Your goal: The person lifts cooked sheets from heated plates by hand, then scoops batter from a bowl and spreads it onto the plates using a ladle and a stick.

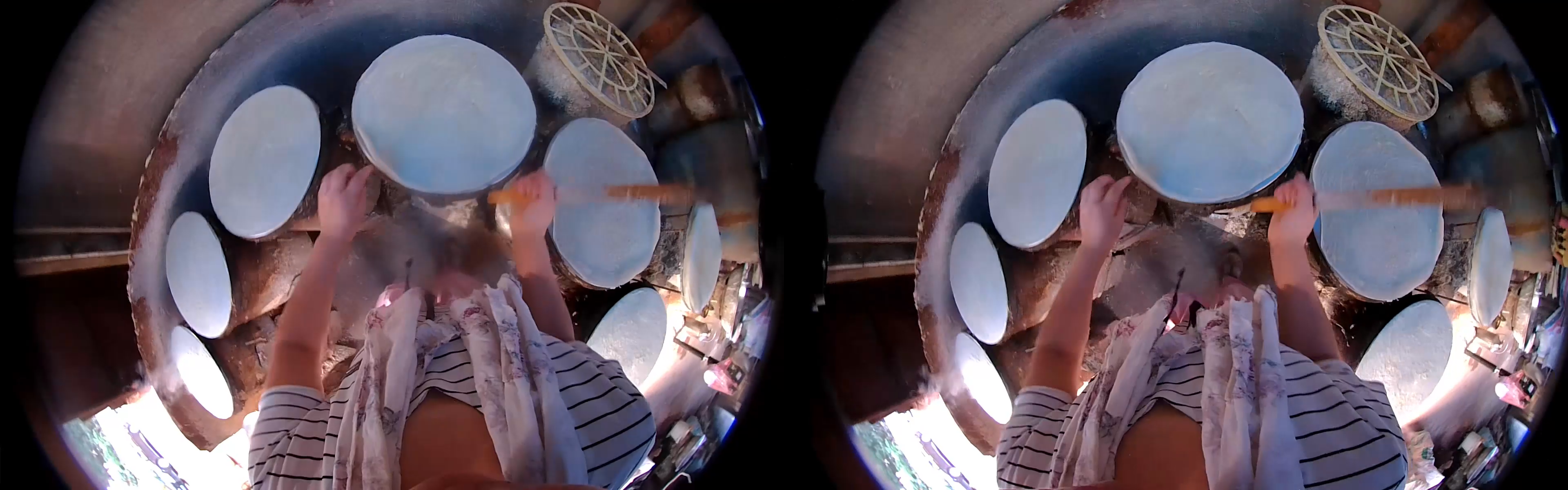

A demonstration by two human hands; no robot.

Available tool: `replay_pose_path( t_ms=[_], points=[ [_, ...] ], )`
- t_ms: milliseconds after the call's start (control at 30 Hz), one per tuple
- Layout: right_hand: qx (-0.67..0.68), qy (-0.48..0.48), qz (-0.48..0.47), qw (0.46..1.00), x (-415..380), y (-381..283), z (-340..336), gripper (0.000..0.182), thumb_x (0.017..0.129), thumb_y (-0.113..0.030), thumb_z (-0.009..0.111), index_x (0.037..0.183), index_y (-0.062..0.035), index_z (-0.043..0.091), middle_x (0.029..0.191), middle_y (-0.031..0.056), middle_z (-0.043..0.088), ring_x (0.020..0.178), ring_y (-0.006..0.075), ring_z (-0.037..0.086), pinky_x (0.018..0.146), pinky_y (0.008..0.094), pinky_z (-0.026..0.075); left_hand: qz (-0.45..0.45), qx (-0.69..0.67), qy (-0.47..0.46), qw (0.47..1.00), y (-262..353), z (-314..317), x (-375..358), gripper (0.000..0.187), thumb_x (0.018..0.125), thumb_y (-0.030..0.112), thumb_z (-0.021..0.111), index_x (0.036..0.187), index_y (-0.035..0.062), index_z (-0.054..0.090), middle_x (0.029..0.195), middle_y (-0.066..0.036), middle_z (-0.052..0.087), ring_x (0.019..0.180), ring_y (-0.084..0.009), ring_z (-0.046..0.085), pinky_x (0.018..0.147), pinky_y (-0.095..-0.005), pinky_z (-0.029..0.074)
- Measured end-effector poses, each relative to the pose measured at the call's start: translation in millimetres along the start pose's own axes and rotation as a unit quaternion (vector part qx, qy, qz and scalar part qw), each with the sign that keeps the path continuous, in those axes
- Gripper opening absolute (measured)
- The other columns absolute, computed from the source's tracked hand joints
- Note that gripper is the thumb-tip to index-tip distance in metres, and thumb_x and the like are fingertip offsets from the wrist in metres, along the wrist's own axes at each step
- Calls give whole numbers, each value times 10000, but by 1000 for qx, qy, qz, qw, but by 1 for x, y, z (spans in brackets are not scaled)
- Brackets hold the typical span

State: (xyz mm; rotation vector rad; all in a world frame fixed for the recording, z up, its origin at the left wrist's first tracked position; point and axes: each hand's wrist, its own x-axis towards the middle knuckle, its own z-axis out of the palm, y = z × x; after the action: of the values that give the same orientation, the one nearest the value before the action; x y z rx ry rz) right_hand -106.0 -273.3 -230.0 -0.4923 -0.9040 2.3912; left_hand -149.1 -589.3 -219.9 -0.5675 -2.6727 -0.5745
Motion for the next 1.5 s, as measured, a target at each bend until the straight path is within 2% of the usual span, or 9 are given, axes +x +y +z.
replay_pose_path(
  t_ms=[133, 267, 500, 700, 933, 1100, 1200, 1400, 1500],
  points=[
    [26, 64, -4, 998, -20, -6, -16, 375, 939, -173, 476, 604, -142, 312, 584, -19, 295, 576, 122, 314, 615, 298, 309, 188, 113, -63, 973, -18, 24, 62, 415, 693, 72, 631, 1088, 201, 636, 1046, -53, 533, 1016, -273, 514, 873, -405, 420],
    [73, 180, -24, 981, -13, 23, -27, 345, 922, -180, 494, 604, -119, 374, 593, 3, 363, 590, 142, 374, 610, 310, 333, 315, 13, -181, 932, -23, 29, 99, 451, 608, 58, 696, 1034, 190, 629, 1041, -50, 530, 1013, -275, 508, 872, -414, 401],
    [188, 319, -91, 924, -5, 43, -5, 394, 938, -256, 503, 594, -135, 352, 561, 8, 346, 549, 153, 326, 575, 324, 314, 450, -168, -144, 865, -23, 39, 123, 298, 589, 29, 716, 860, 121, 632, 862, -35, 573, 856, -262, 563, 764, -393, 450],
    [103, 271, -92, 953, 12, 36, 23, 388, 926, -297, 535, 615, -145, 358, 560, -40, 299, 546, 116, 309, 570, 304, 307, 375, -221, -106, 894, -26, 19, 177, 200, 633, 8, 700, 811, 77, 643, 835, -63, 585, 807, -279, 566, 711, -380, 458],
    [-278, 153, 25, 948, 27, -13, 48, 433, 909, -421, 558, 631, -108, 448, 566, -11, 448, 467, 86, 365, 447, 244, 259, 432, -211, -12, 877, 4, -24, 246, 198, 643, 49, 711, 829, 91, 658, 833, -47, 593, 741, -242, 577, 650, -354, 460],
    [-153, 165, 51, 973, 47, -33, 62, 521, 851, -522, 590, 734, -15, 606, 587, 61, 585, 552, 142, 601, 471, 243, 397, 469, -170, -7, 866, 3, -17, 175, 207, 648, 95, 683, 852, 120, 661, 839, -24, 603, 753, -216, 593, 639, -353, 460],
    [-568, 77, 68, 816, 51, -38, 56, 463, 807, -465, 669, 746, -10, 610, 586, 52, 596, 515, 148, 598, 467, 269, 434, 428, -186, -50, 883, -3, 0, 145, 187, 653, 105, 670, 838, 129, 658, 837, -13, 603, 760, -223, 594, 650, -356, 463],
    [-495, 41, 67, 865, 70, -52, 77, 322, 785, -302, 722, 761, -7, 595, 598, 56, 599, 477, 123, 570, 413, 244, 414, 517, -126, -32, 846, 52, -64, 267, 232, 617, 28, 725, 819, 111, 646, 826, -67, 620, 788, -284, 593, 698, -390, 470],
    [-350, 12, 20, 936, 89, -77, 68, 252, 776, -210, 725, 744, -17, 565, 575, 60, 577, 463, 122, 558, 395, 224, 391, 542, -117, 26, 832, 69, -89, 255, 217, 617, 46, 733, 806, 109, 648, 819, -48, 610, 740, -259, 591, 658, -374, 470]
  ],
)
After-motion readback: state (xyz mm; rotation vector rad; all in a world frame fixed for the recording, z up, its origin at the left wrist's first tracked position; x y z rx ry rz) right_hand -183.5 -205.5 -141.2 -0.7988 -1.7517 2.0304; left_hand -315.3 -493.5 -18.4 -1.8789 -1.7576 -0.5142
